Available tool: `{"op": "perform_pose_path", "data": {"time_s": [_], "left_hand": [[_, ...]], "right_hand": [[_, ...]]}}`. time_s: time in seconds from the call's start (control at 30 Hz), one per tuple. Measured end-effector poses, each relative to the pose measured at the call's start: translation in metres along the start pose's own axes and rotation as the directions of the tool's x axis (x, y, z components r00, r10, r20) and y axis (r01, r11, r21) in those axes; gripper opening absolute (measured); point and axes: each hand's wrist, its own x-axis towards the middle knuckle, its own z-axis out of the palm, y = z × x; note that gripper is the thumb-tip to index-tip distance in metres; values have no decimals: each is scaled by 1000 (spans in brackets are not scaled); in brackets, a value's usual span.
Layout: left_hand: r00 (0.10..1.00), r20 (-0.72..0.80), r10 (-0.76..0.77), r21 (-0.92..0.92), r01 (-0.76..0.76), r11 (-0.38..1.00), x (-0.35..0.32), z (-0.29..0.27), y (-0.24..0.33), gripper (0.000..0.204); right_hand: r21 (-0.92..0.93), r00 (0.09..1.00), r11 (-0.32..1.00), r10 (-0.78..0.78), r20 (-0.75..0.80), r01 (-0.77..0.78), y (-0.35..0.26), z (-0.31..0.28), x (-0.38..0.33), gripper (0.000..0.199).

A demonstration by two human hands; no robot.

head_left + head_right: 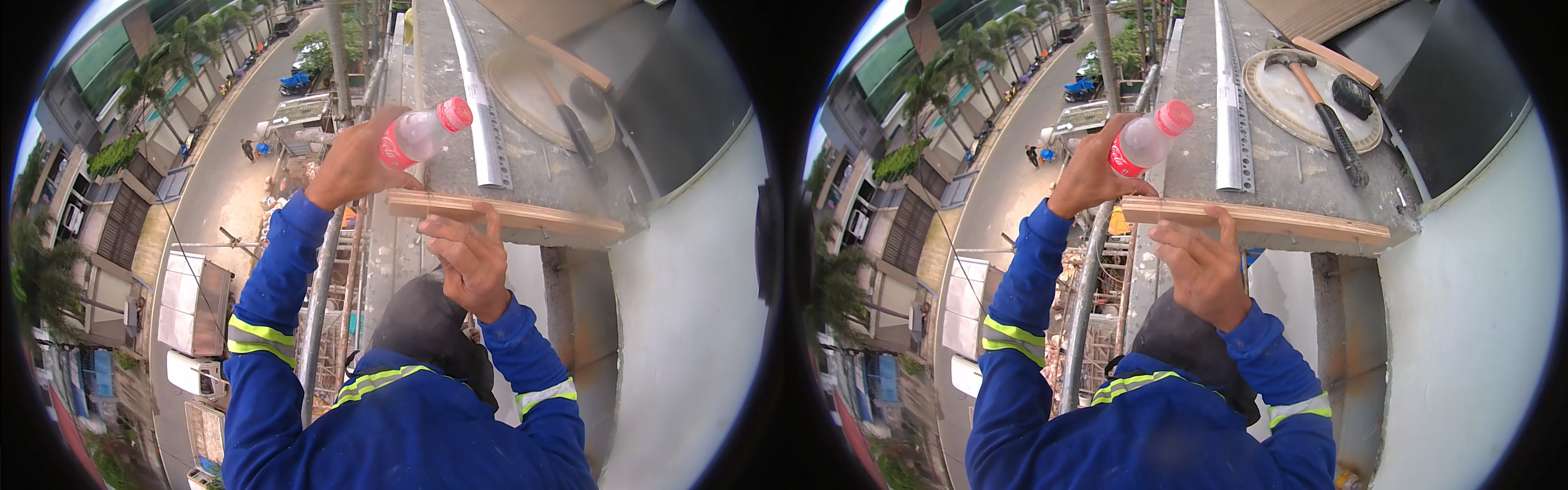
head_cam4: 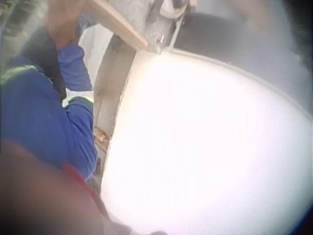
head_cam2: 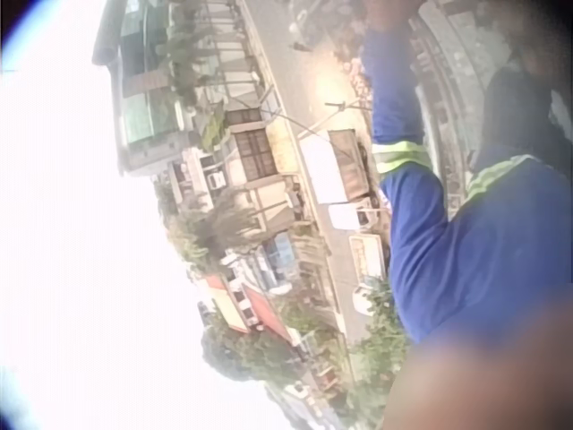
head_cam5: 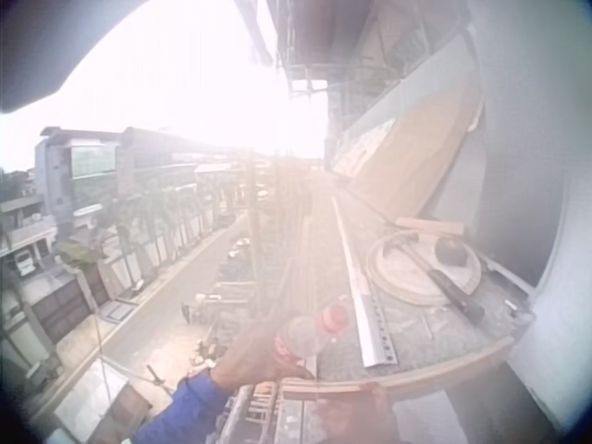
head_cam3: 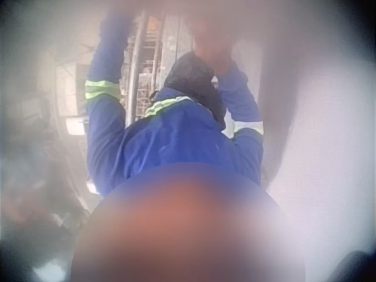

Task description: The person ties a string around a plastic bottle while standing on scaffolding. They manipulate the string with both hands, secure it around the bottle, and then place the bottle on a nearby ledge.

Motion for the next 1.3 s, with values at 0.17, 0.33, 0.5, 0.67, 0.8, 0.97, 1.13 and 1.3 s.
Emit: {"op": "perform_pose_path", "data": {"time_s": [0.17,0.33,0.5,0.67,0.8,0.97,1.13,1.3], "left_hand": [[991,-85,-105,-183,88,979,-10,1,-1,90],[962,-195,-193,-343,117,932,-31,-3,6,81],[932,-260,-253,-334,159,929,-53,4,24,85],[890,-403,-214,-185,150,971,-61,11,37,87],[839,-495,-228,-127,190,974,-65,20,43,88],[795,-556,-242,-139,198,970,-75,35,45,91],[756,-556,-345,-278,222,935,-81,47,43,91],[736,-600,-313,-258,192,947,-82,52,41,90]], "right_hand": [[-20,999,999,-34,-22,33,-2,-2,2,16],[20,998,998,-59,22,58,-9,-3,3,30],[12,998,999,-38,-58,38,-6,-3,1,19],[108,999,993,-36,-21,38,-11,6,-11,20],[112,999,993,-42,-32,45,-8,11,-19,20],[121,999,991,-54,-2,54,-5,18,-24,20],[117,1000,993,-25,19,22,-1,19,-30,20],[84,998,996,-42,41,38,2,25,-33,22]]}}
